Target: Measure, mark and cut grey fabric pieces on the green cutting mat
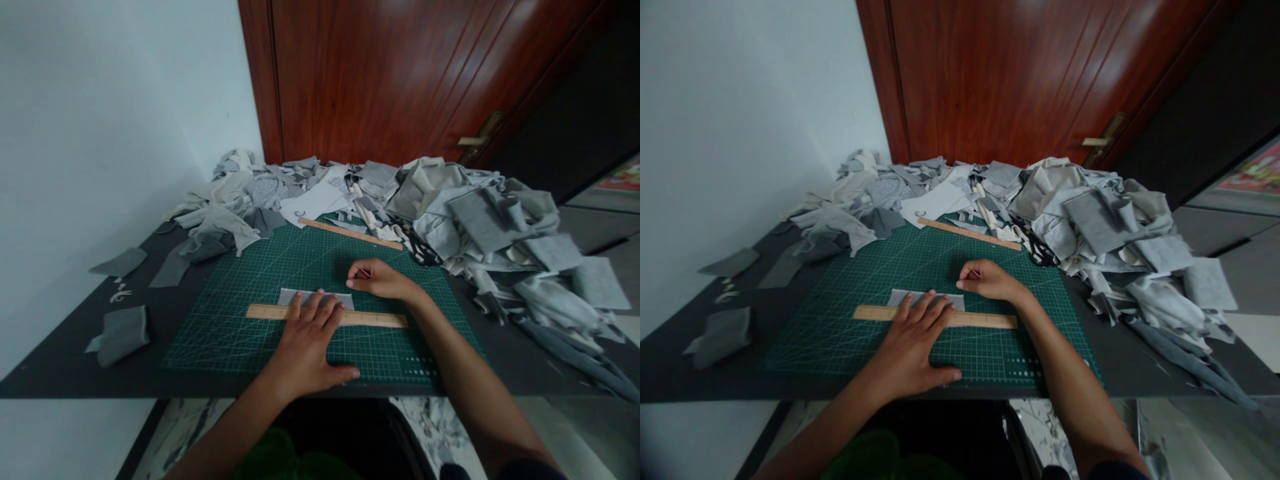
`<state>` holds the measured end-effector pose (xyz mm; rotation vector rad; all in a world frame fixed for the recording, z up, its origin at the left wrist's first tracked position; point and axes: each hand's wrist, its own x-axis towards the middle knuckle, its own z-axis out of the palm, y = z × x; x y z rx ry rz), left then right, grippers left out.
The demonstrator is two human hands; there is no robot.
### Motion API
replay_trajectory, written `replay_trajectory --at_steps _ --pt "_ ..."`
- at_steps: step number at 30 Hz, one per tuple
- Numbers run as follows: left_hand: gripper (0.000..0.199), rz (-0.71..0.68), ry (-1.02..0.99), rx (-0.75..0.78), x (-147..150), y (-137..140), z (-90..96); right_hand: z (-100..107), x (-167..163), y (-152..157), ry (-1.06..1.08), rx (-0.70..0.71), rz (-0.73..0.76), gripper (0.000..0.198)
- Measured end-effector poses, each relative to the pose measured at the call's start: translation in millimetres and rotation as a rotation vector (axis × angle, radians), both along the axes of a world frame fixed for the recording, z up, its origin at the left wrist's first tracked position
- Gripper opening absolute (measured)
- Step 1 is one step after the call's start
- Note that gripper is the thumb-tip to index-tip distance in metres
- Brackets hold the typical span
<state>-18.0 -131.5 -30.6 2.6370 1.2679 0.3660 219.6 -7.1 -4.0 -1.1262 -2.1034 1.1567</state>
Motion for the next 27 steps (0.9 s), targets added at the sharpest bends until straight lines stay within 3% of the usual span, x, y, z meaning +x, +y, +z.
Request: replay_trajectory --at_steps 4,10,17,23,25,27 --pt "0.107 0.005 0.004 -0.017 0.2 -1.0 2.1 0.2 0.5 -2.4 -0.028 -0.012 0.034 0.026" --pt "0.11 0.007 0.026 -0.052 0.4 -0.6 3.8 12.9 2.9 -11.7 -0.161 -0.145 0.151 0.031" --pt "0.106 -0.002 -0.041 -0.024 -2.7 -1.8 -4.8 17.1 -3.3 -22.0 -0.376 -0.1 0.169 0.024" --pt "0.109 -0.002 -0.004 -0.021 -2.6 -1.7 -2.0 10.1 -3.5 -16.7 -0.347 -0.054 0.213 0.024" --pt "0.111 0.002 0.005 -0.013 -2.6 -0.8 -1.6 5.8 -0.1 -7.2 -0.286 0.052 0.112 0.026" --pt "0.111 0.001 0.004 -0.005 -2.8 0.0 -1.9 0.2 7.3 5.3 -0.298 0.211 -0.167 0.034"
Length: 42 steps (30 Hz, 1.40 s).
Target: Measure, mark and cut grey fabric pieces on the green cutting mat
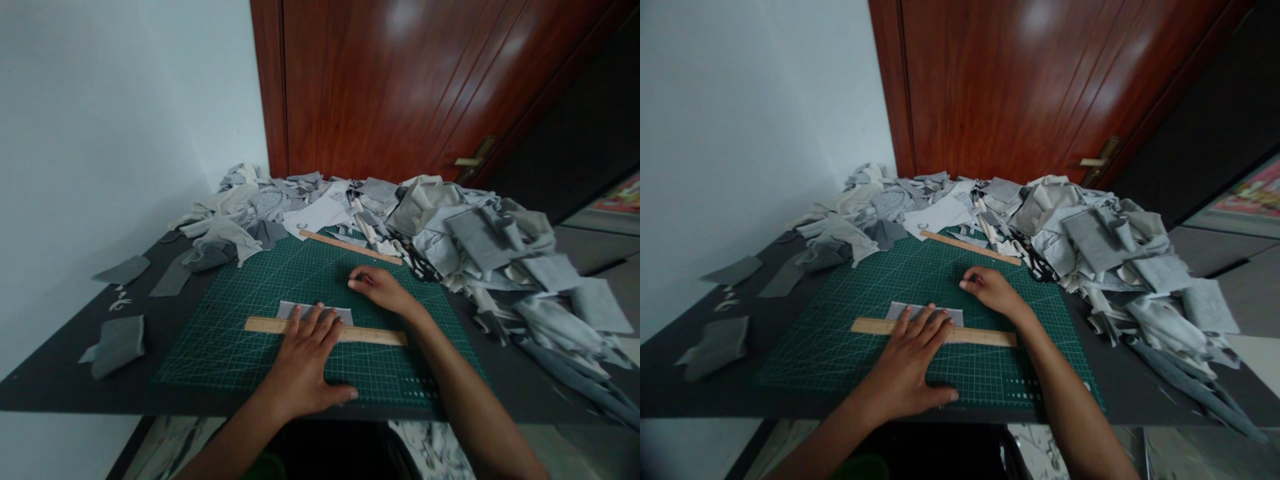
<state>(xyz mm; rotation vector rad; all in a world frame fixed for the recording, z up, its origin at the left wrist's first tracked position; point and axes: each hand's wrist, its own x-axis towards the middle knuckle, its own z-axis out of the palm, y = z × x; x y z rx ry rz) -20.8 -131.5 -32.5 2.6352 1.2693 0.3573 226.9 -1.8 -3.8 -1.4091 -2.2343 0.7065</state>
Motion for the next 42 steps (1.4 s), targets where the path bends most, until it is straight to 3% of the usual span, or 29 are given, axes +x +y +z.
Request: replay_trajectory --at_steps 2,5,17,29,42 --pt "0.11 -0.006 0.001 0.001 -0.3 0.2 -0.4 -6.1 10.7 12.4 -0.157 0.169 -0.289 0.045" --pt "0.109 -0.006 0.009 0.001 -0.8 -0.2 -0.1 -13.3 26.3 25.3 -0.412 0.238 -0.446 0.046" --pt "0.107 -0.016 -0.049 0.013 -0.5 -0.8 -3.0 -13.2 31.8 25.0 -0.491 0.238 -0.484 0.043" --pt "0.108 -0.015 -0.069 0.02 1.6 -1.3 -6.3 -14.5 38.6 26.4 -0.413 0.179 -0.47 0.022" --pt "0.109 -0.001 -0.098 -0.009 0.9 -7.3 -2.2 -24.0 46.6 23.3 -0.422 0.177 -0.511 0.026"
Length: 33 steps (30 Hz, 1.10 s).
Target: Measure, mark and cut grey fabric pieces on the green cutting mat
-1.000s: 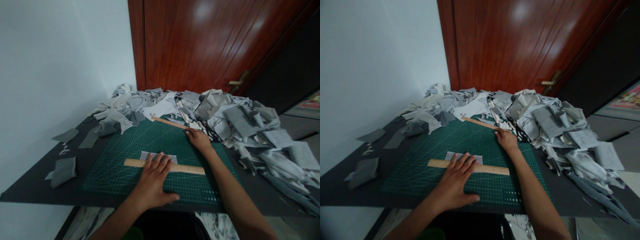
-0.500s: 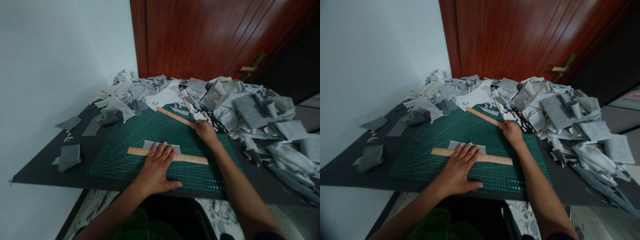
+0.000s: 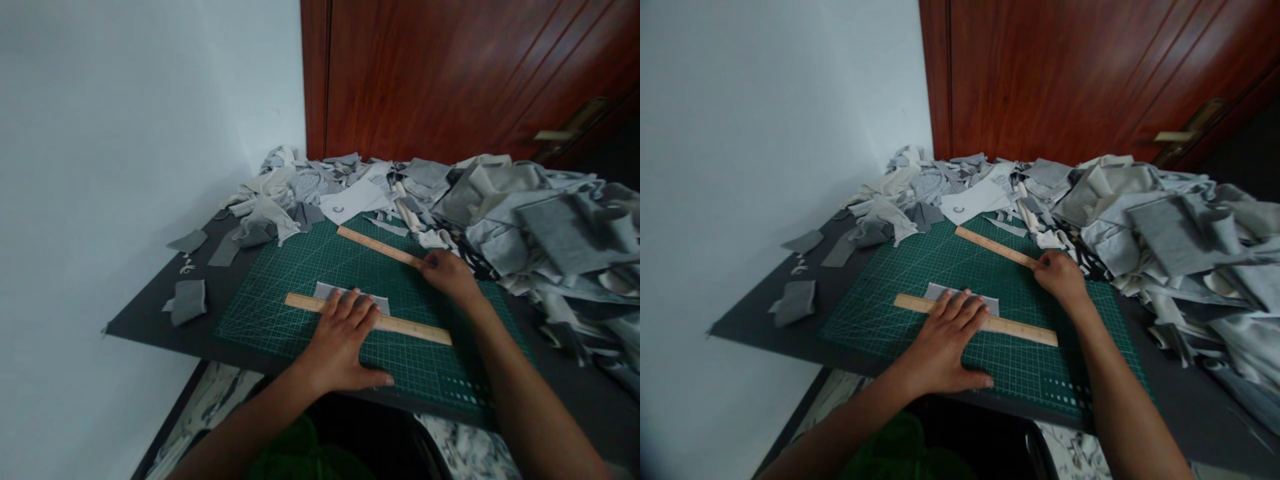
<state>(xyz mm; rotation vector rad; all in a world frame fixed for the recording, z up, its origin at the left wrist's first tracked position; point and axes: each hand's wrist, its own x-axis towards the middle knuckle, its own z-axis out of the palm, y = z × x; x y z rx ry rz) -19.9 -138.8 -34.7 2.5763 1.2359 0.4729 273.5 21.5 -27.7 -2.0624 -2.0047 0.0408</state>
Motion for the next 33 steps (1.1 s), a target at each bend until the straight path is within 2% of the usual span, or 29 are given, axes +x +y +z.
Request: replay_trajectory --at_steps 5,9,17,23,28,33 --pt "0.109 -0.007 -0.006 -0.014 -0.7 0.2 2.4 2.7 4.9 2.9 0.073 -0.014 0.136 0.029" --pt "0.111 -0.019 -0.014 -0.007 -1.5 1.3 -0.6 15.1 3.0 0.4 0.26 -0.118 0.299 0.031" --pt "0.112 -0.02 -0.016 0.001 -2.7 1.5 -6.3 35.3 -39.8 -32.2 0.484 -0.359 0.534 0.039" --pt "0.117 0.001 0.049 -0.013 -1.3 4.3 -5.3 28.3 -54.6 -39.9 0.586 -0.518 0.55 0.032" --pt "0.117 -0.005 0.056 -0.024 -0.3 4.8 -1.3 26.6 -56.5 -43.3 0.569 -0.526 0.581 0.024" --pt "0.12 -0.013 0.053 -0.008 -0.5 5.0 -2.0 20.5 -60.3 -46.1 0.506 -0.473 0.568 0.021"
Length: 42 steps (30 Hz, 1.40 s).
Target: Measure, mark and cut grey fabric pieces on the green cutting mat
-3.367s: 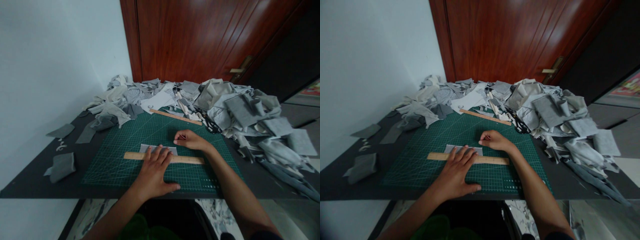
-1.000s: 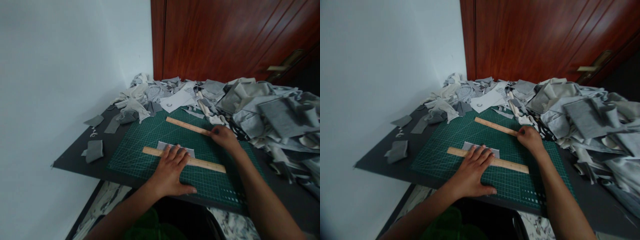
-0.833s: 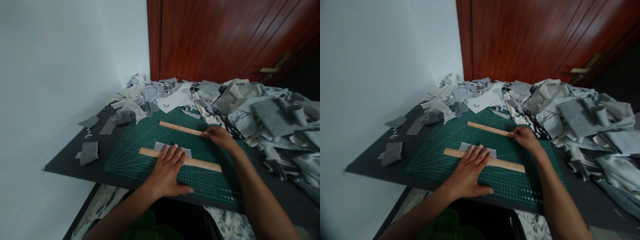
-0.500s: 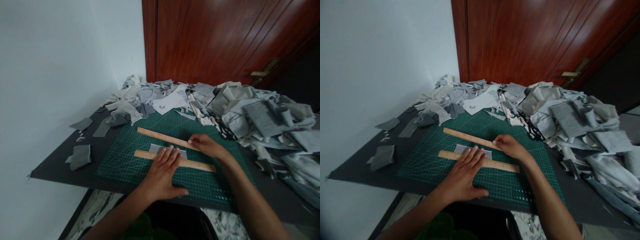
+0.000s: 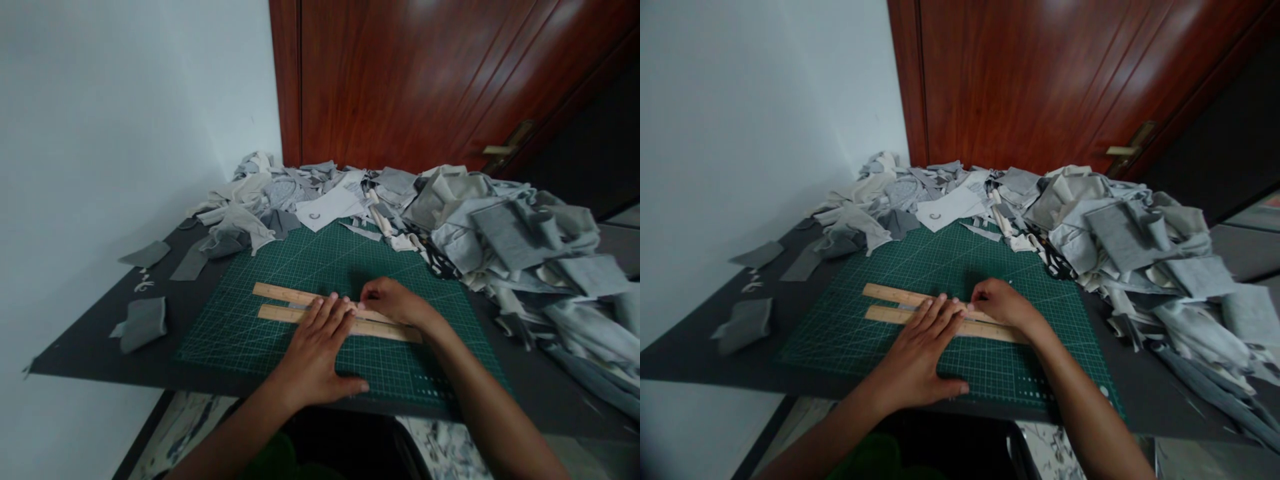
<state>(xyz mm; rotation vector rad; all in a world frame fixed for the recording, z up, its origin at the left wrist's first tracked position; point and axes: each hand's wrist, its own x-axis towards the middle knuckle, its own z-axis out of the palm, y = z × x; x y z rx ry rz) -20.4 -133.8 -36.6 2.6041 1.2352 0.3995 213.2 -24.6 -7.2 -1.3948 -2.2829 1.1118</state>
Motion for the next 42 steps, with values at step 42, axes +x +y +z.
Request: replay_trajectory --at_steps 42 --pt "0.115 -0.004 -0.083 -0.004 -3.6 -3.0 -5.3 7.5 18.4 0.0 -0.216 -0.028 0.018 0.013"
